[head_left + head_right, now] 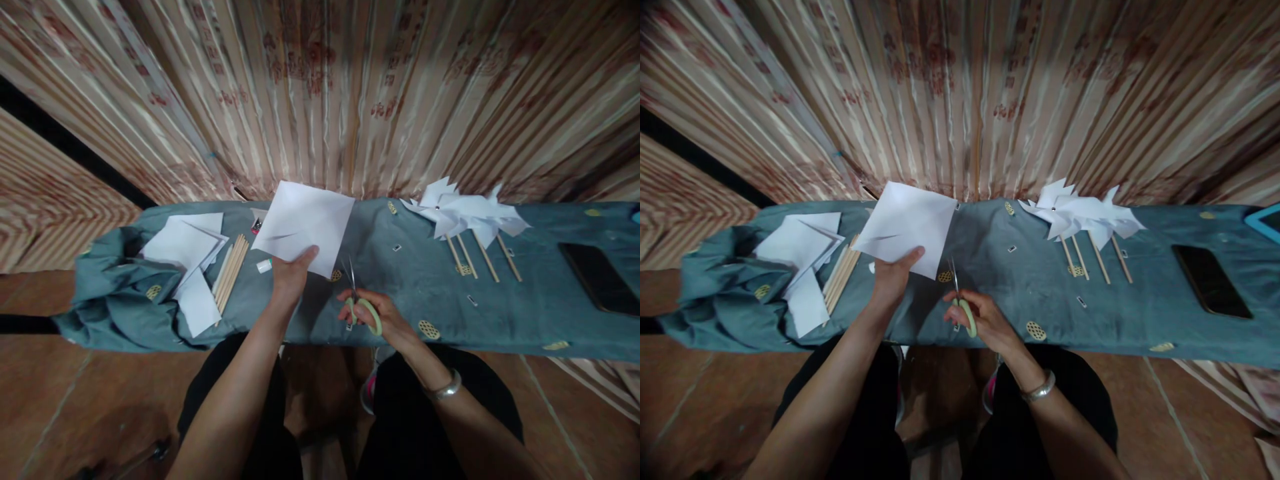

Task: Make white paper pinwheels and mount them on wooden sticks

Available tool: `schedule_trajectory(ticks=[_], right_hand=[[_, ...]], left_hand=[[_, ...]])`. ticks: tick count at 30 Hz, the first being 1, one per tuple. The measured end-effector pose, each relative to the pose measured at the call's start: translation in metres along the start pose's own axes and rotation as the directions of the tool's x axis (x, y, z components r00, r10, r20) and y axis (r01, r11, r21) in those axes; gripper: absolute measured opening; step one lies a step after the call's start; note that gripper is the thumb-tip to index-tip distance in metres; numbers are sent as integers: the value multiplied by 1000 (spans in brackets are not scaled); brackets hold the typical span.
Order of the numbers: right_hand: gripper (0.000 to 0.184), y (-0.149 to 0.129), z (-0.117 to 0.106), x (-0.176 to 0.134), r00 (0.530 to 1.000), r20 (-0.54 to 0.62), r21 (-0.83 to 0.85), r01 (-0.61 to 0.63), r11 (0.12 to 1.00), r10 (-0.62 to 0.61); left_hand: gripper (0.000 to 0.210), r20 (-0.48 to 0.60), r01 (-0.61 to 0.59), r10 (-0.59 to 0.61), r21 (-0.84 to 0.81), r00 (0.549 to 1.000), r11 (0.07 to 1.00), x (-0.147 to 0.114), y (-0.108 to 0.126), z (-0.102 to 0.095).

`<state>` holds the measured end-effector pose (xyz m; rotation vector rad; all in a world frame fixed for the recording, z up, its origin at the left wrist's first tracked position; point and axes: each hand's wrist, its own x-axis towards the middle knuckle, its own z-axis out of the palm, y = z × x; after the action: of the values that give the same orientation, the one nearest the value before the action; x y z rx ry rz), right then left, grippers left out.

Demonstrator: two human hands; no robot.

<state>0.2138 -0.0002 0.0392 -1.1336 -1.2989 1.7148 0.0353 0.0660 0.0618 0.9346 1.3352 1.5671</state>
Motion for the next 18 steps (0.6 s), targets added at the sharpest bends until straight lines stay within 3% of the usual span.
schedule_trajectory(ticks=[4,18], right_hand=[[58,4,5,-5,991,113,-1,-71,998,70],[58,6,9,2,991,113,-28,-70,997,73]], left_hand=[[35,-14,-12,12,2,1000,1000,2,-4,0],[29,-6,2,-2,-17,1000,1000,-7,-7,7]])
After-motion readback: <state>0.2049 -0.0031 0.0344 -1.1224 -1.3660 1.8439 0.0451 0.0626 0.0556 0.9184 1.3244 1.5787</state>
